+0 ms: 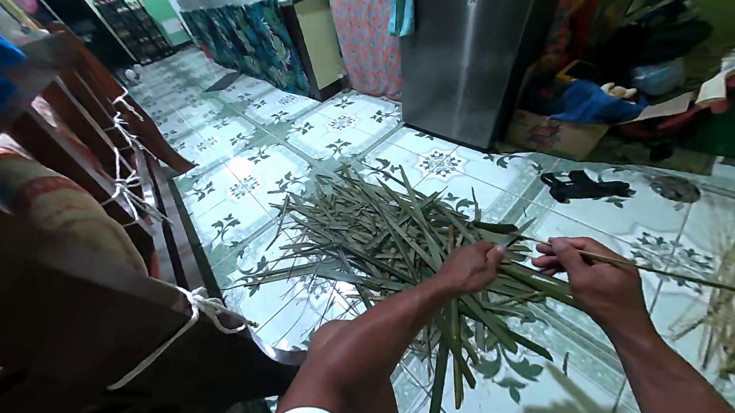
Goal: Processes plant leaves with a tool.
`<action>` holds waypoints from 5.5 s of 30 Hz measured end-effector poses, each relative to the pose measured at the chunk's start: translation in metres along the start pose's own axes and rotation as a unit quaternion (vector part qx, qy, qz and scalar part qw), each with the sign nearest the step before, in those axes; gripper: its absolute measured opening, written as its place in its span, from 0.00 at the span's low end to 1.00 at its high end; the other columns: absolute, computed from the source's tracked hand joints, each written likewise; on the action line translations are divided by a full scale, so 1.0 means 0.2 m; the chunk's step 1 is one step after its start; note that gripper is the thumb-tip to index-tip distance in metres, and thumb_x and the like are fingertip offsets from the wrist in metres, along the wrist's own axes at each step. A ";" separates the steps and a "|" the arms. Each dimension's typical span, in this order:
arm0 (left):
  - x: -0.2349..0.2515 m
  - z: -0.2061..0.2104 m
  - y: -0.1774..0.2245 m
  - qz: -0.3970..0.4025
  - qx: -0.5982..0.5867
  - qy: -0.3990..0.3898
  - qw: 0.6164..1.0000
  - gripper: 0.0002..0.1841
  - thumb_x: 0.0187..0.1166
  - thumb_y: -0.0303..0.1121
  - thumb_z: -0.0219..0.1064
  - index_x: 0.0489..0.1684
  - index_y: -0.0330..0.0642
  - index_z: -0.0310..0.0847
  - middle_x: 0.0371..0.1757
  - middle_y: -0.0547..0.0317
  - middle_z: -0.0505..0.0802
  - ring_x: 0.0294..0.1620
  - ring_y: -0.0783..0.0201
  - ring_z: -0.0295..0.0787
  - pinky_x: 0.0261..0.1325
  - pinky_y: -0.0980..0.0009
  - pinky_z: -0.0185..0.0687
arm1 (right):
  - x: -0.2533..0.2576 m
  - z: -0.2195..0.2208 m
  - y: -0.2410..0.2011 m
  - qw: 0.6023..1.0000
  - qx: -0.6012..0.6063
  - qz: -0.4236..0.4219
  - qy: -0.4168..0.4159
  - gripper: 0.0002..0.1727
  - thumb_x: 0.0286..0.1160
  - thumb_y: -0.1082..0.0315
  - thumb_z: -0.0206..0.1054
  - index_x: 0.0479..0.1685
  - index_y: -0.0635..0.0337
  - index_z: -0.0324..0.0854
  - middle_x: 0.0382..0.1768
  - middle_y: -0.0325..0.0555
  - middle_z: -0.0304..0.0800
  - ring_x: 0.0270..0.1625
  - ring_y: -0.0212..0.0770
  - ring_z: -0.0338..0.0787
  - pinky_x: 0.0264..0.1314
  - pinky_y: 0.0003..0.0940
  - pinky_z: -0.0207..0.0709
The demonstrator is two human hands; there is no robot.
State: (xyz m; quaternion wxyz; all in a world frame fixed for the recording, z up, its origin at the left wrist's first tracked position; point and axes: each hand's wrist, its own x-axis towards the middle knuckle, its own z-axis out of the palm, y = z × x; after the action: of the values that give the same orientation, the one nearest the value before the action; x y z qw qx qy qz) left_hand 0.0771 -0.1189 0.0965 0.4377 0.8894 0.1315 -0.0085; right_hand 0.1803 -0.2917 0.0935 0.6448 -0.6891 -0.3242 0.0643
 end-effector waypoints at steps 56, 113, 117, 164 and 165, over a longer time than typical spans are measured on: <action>-0.20 -0.35 -0.30 -0.132 0.213 0.047 0.967 0.23 0.88 0.39 0.59 0.78 0.37 0.74 0.74 0.37 0.84 0.75 0.37 0.80 0.73 0.35 0.75 | -0.08 -0.14 -0.10 0.998 0.030 -0.056 -0.004 0.17 0.90 0.64 0.55 0.51 0.74 0.80 0.41 0.41 0.96 0.40 0.29 0.96 0.51 0.29 0.92; -0.10 -0.04 0.13 0.091 -0.063 0.087 0.990 0.24 0.95 0.40 0.45 0.74 0.35 0.78 0.47 0.42 0.92 0.46 0.56 0.89 0.56 0.55 0.84 | -0.06 0.06 -0.13 0.977 0.206 0.024 0.059 0.09 0.84 0.75 0.56 0.49 0.65 0.81 0.44 0.47 0.96 0.43 0.42 0.97 0.54 0.41 0.93; -0.01 -0.08 0.03 0.025 -0.077 0.121 0.989 0.25 0.95 0.42 0.43 0.73 0.35 0.78 0.46 0.44 0.90 0.43 0.56 0.86 0.53 0.55 0.82 | -0.06 0.02 -0.12 0.975 0.212 0.025 0.063 0.10 0.85 0.75 0.54 0.49 0.67 0.81 0.46 0.49 0.96 0.45 0.43 0.97 0.55 0.40 0.92; 0.02 -0.14 -0.09 -0.058 -0.198 0.158 0.965 0.25 0.95 0.47 0.43 0.66 0.38 0.81 0.28 0.58 0.80 0.23 0.66 0.72 0.28 0.66 0.74 | -0.03 -0.11 -0.12 0.986 0.142 -0.024 0.082 0.10 0.83 0.76 0.56 0.52 0.65 0.83 0.47 0.47 0.97 0.45 0.42 0.98 0.56 0.39 0.92; 0.00 -0.12 -0.06 -0.032 -0.193 0.172 0.966 0.24 0.95 0.46 0.43 0.66 0.38 0.80 0.25 0.61 0.77 0.20 0.68 0.69 0.26 0.69 0.72 | -0.04 -0.10 -0.12 0.982 0.160 -0.002 0.097 0.10 0.83 0.76 0.56 0.52 0.65 0.82 0.46 0.47 0.96 0.45 0.43 0.97 0.55 0.40 0.92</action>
State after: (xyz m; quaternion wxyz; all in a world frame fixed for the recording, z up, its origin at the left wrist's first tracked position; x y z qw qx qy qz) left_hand 0.0724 -0.0933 0.1012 0.5710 0.7718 0.2321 0.1561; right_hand 0.1755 -0.3128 0.1174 0.7750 -0.5796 -0.2474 0.0469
